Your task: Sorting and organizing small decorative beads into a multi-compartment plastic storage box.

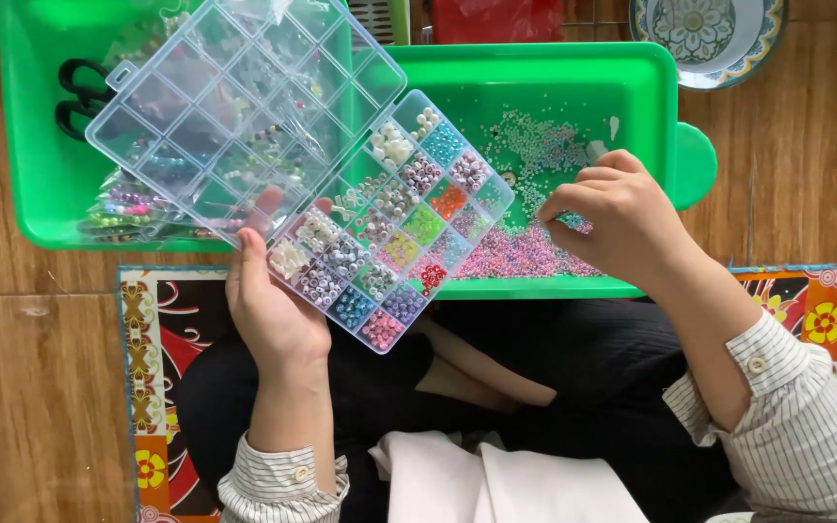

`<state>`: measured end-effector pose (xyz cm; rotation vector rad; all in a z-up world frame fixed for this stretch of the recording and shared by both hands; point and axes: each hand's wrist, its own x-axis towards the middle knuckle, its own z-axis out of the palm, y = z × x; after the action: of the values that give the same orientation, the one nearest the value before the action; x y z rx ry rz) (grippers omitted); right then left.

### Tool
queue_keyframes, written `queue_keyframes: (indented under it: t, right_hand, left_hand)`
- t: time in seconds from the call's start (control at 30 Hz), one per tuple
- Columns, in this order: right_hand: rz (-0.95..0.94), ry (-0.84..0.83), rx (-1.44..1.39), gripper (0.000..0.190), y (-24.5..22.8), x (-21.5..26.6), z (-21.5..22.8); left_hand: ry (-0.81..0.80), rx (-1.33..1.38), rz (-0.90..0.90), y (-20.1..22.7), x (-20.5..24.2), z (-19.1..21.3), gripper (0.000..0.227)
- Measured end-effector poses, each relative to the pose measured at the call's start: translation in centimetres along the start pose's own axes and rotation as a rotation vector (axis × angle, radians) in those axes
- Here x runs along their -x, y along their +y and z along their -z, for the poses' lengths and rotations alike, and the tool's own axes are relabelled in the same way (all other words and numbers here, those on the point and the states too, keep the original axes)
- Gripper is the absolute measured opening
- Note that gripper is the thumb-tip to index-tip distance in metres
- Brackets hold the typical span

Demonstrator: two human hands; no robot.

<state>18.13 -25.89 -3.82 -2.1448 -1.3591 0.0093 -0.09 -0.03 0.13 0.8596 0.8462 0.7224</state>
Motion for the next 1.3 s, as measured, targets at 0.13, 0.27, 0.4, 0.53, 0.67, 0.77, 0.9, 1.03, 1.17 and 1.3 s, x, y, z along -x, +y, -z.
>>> queue_keyframes:
  t: [0.13,0.27,0.4,0.53,0.67,0.77,0.9,1.03,1.17,1.3]
  right_hand:
    - [-0.003,-0.013,-0.017,0.014,0.2,0.0,0.0]
    - [-0.016,-0.016,-0.032,0.014,0.6,0.2,-0.1]
    - [-0.010,0.029,-0.118,0.014,0.0,-0.2,0.3]
    - [-0.113,-0.021,-0.255,0.018,-2.4,-0.5,2.0]
    - [-0.103,0.058,-0.488,0.020,-4.3,-0.8,1.5]
    - [-0.074,0.093,-0.397,0.019,-4.0,-0.9,1.7]
    - [-0.145,-0.027,-0.124,0.018,-1.7,-0.2,1.5]
    - [-0.084,-0.094,0.041,0.014,-0.9,0.0,0.7]
    - [-0.068,-0.099,0.032,0.015,-1.3,-0.4,0.7]
    - [-0.062,-0.096,0.045,0.016,-1.4,-0.4,0.5]
  left_hand:
    - [-0.004,-0.003,-0.003,0.0,0.2,0.1,0.043]
    - [-0.017,0.009,-0.023,-0.1,0.1,0.4,0.042]
    - [-0.007,0.010,-0.017,0.0,0.4,0.9,0.042]
    - [-0.051,0.053,0.127,1.2,0.7,1.8,0.043]
    - [-0.088,0.014,0.154,0.9,1.1,1.8,0.043]
    - [-0.100,-0.005,0.159,1.0,1.1,1.8,0.043]
    - [-0.102,0.012,0.124,0.9,1.0,2.1,0.041]
    - [-0.079,-0.001,0.136,1.0,1.0,1.8,0.041]
    - [-0.073,-0.028,0.147,1.2,1.1,1.6,0.041]
    - [-0.086,-0.013,0.146,1.1,1.0,1.7,0.041]
